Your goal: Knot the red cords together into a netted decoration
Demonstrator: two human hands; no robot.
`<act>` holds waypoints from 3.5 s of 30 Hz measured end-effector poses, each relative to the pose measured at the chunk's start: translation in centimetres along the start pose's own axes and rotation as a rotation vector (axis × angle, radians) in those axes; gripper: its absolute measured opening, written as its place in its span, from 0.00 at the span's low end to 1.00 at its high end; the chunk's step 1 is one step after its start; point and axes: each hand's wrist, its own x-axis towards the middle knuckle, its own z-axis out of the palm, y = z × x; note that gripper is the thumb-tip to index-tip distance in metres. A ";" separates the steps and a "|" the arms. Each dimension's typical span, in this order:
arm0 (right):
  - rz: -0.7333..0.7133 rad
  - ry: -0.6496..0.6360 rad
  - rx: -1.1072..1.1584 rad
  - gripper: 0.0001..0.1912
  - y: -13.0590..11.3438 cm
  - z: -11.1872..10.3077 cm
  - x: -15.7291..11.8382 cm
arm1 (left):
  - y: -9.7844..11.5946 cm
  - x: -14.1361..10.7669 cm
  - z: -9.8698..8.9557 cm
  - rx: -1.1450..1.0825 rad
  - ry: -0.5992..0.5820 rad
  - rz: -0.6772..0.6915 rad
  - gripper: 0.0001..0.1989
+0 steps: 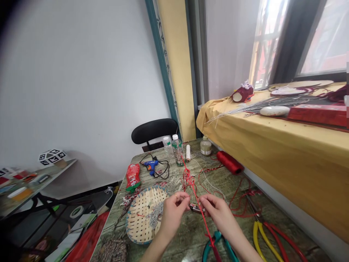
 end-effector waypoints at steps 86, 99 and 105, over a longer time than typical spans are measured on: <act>-0.300 0.135 -0.100 0.12 -8.0 -2.6 5.2 | 0.8 3.2 1.4 -0.308 0.227 -0.075 0.09; -0.393 -0.044 -0.767 0.02 -6.3 -1.9 6.0 | 1.0 3.5 1.5 -0.421 0.247 -0.097 0.08; -0.392 -0.107 -0.781 0.01 -6.5 -1.1 6.6 | 0.6 3.7 1.4 -0.344 0.242 -0.033 0.08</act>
